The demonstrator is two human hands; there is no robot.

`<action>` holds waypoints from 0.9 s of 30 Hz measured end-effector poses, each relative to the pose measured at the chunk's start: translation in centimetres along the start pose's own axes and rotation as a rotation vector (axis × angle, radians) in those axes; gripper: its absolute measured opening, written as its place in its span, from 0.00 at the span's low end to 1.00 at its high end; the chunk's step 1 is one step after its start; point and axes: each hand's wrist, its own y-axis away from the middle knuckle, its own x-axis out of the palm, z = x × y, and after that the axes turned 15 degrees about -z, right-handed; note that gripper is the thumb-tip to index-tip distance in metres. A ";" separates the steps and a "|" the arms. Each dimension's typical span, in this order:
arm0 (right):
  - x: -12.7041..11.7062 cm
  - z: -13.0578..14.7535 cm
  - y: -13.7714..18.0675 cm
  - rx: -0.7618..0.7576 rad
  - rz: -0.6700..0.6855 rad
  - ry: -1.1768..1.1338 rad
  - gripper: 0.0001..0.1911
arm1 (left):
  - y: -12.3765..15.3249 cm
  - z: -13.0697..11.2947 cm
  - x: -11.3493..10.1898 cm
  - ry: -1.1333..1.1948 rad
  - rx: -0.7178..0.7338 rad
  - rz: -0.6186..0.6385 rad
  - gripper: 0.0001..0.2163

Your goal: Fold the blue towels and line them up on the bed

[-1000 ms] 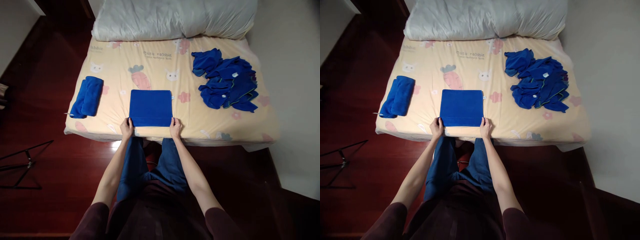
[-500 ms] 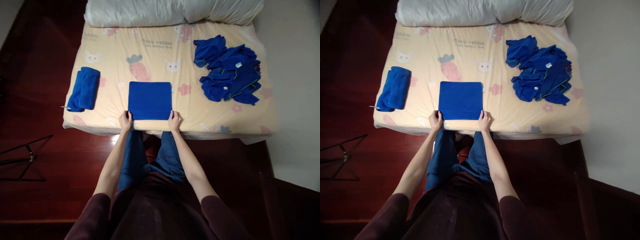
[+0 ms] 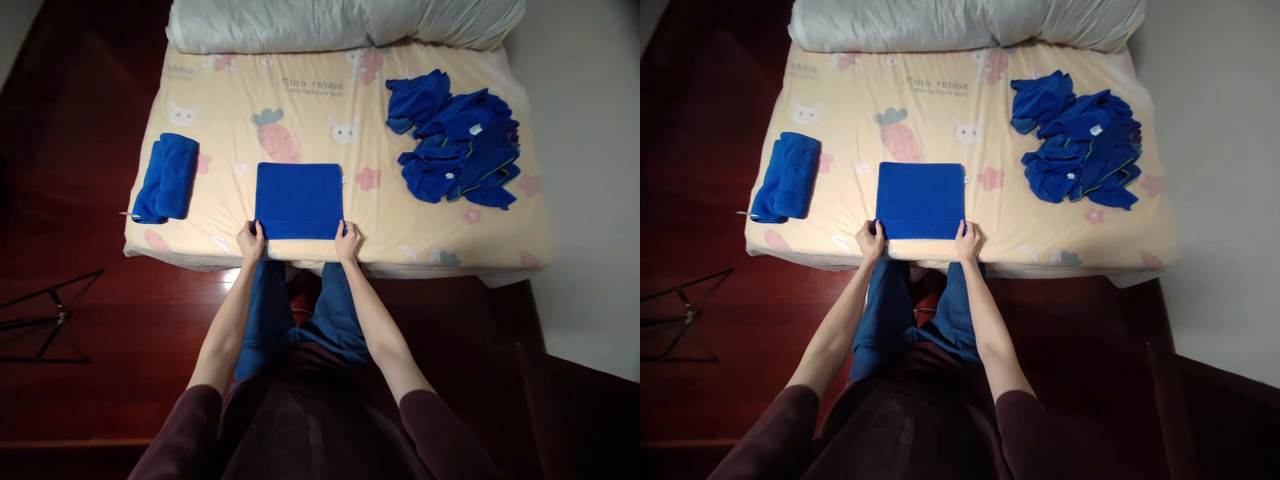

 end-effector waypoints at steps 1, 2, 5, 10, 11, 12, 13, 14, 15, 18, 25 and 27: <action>0.0 0.0 0.0 0.001 -0.011 0.003 0.23 | 0.0 0.0 0.0 0.006 -0.016 -0.010 0.14; 0.0 0.0 0.0 0.007 -0.021 0.006 0.23 | -0.1 0.0 0.1 0.012 -0.032 -0.021 0.13; 0.1 -0.1 0.1 0.040 -0.050 0.005 0.20 | -0.1 0.0 0.0 0.030 -0.068 -0.054 0.09; 0.3 -0.3 0.1 0.089 -0.043 -0.022 0.18 | 0.3 0.0 0.0 0.023 -0.044 -0.063 0.08; 0.3 -0.3 0.1 0.097 -0.035 -0.027 0.18 | 0.4 0.0 0.0 0.017 -0.038 -0.069 0.09; 0.3 -0.3 0.1 0.103 -0.027 -0.031 0.18 | 0.4 0.0 0.0 0.013 -0.034 -0.076 0.09; 0.3 -0.4 0.1 0.105 -0.019 -0.034 0.18 | 0.5 0.0 -0.1 0.010 -0.033 -0.080 0.09; 0.3 -0.4 0.1 0.105 -0.016 -0.037 0.18 | 0.6 0.0 -0.1 0.009 -0.034 -0.082 0.09; 0.3 -0.4 0.1 0.105 -0.019 -0.040 0.18 | 0.7 0.0 -0.1 0.009 -0.034 -0.082 0.08; 0.4 -0.6 0.1 0.103 -0.048 -0.064 0.18 | 0.9 0.0 -0.2 0.011 -0.031 -0.084 0.09; 0.7 -1.0 0.2 0.123 -0.052 -0.120 0.19 | 1.0 0.1 -0.3 0.037 -0.016 -0.069 0.08; 0.7 -1.1 0.2 0.134 -0.057 -0.110 0.18 | 1.0 0.2 -0.3 0.041 -0.024 -0.049 0.08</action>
